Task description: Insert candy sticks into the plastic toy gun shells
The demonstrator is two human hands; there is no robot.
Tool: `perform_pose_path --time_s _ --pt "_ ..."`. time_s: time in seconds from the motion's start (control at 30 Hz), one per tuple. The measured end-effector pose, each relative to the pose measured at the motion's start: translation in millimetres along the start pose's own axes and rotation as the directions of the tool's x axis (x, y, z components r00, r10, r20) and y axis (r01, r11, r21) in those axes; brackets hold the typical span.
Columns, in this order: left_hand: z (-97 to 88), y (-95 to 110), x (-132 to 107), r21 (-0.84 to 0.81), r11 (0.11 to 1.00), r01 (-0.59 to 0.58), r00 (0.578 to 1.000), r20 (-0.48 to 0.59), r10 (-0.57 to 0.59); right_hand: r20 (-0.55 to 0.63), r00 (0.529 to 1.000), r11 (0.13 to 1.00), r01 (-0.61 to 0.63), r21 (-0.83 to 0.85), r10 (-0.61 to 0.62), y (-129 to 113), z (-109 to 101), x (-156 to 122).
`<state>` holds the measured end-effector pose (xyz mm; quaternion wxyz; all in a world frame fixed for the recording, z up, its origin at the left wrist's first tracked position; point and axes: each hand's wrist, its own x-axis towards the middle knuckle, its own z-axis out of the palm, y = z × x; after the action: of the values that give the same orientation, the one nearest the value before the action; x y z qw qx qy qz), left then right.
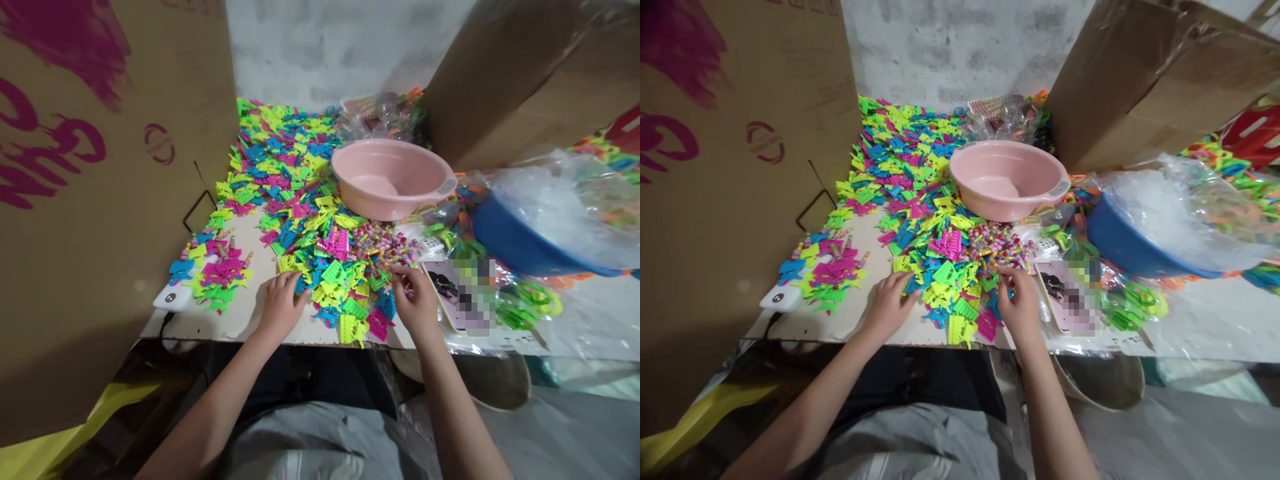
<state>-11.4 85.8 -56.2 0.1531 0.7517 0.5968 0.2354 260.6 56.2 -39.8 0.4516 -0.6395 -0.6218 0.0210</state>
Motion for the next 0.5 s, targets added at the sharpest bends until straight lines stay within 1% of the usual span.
perform_pose_path --time_s 0.03,0.1,0.17,0.27,0.37,0.5 --pt "2.2 0 4 -0.001 1.000 0.008 1.000 0.009 -0.008 -0.015 0.997 0.993 -0.075 0.087 0.077 0 -1 -4" --pt "3.0 -5 11 -0.006 1.000 0.003 1.000 0.024 -0.003 0.002 0.981 0.958 -0.190 0.217 0.194 0 -2 -13" --pt "1.0 -10 16 -0.011 1.000 -0.017 0.999 0.050 0.017 0.026 0.969 0.926 -0.242 0.288 0.245 1 0 -20" --pt "-2.8 -14 16 -0.013 0.997 -0.071 0.993 0.095 0.072 0.016 0.960 0.904 -0.270 0.332 0.281 2 7 -27" --pt "-5.8 -13 12 -0.001 0.994 -0.110 0.984 0.138 0.109 -0.001 0.954 0.888 -0.280 0.364 0.301 3 15 -31" --pt "-7.8 -11 9 0.140 0.979 -0.147 0.975 0.186 0.120 -0.045 0.949 0.885 -0.273 0.378 0.312 4 19 -34"
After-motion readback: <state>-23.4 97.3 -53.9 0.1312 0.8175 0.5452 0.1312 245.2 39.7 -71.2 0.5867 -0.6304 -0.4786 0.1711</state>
